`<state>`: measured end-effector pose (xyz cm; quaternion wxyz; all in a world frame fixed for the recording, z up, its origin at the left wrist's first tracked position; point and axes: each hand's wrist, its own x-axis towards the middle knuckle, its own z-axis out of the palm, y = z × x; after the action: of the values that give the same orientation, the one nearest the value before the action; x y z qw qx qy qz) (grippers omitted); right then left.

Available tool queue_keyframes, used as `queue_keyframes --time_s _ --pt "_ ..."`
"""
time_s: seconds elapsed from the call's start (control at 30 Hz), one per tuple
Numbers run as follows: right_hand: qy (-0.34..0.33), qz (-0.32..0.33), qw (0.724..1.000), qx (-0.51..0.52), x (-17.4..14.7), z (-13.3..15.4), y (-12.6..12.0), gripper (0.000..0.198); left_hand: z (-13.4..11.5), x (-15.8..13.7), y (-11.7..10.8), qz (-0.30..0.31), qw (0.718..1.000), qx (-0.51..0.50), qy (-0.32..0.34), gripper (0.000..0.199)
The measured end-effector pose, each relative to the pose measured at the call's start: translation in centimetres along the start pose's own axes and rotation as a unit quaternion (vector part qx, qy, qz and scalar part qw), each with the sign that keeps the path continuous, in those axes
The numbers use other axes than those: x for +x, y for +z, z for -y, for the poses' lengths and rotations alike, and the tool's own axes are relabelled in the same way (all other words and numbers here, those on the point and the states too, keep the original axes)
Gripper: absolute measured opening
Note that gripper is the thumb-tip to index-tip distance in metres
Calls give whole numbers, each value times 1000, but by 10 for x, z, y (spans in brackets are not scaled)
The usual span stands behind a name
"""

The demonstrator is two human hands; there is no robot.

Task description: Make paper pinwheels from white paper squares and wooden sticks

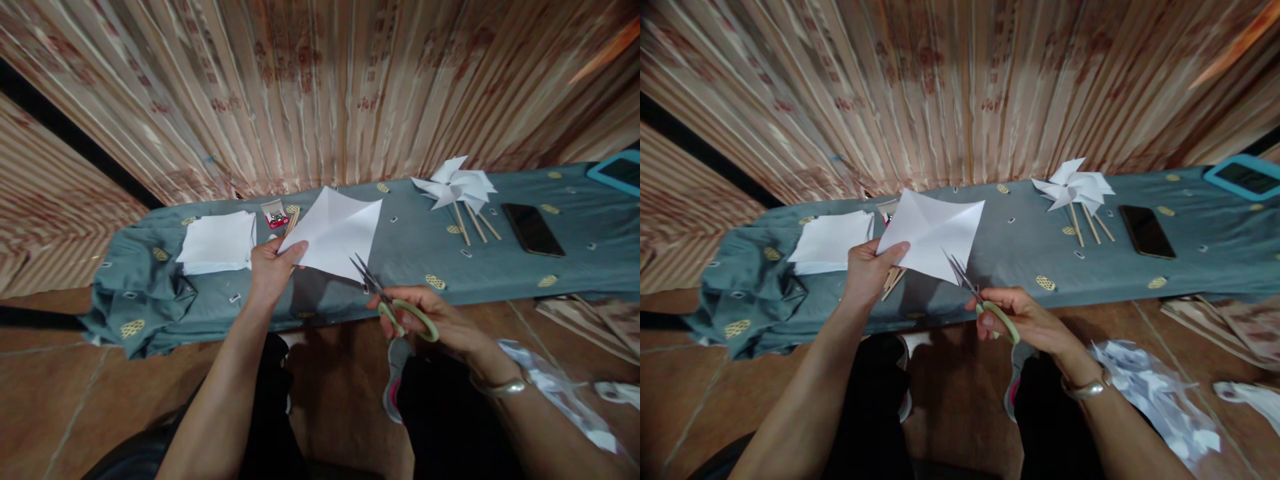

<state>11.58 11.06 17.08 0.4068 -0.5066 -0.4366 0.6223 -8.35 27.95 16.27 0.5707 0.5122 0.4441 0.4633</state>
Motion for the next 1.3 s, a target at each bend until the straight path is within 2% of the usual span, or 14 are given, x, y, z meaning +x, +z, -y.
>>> queue_keyframes --time_s 0.1,0.27,0.57,1.3 --pt "-10 -6 1000 -9 -3 2 -4 65 -1 0 1 2 1000 4 -2 24" --pt "14 2 1000 8 -1 -1 -4 64 1 -1 5 24 1000 1 -16 22" --pt "10 -10 999 44 12 -6 2 47 1 -9 12 52 998 23 -27 26" --pt "3 -34 998 62 17 -11 7 44 2 -10 14 55 998 -2 -39 28"
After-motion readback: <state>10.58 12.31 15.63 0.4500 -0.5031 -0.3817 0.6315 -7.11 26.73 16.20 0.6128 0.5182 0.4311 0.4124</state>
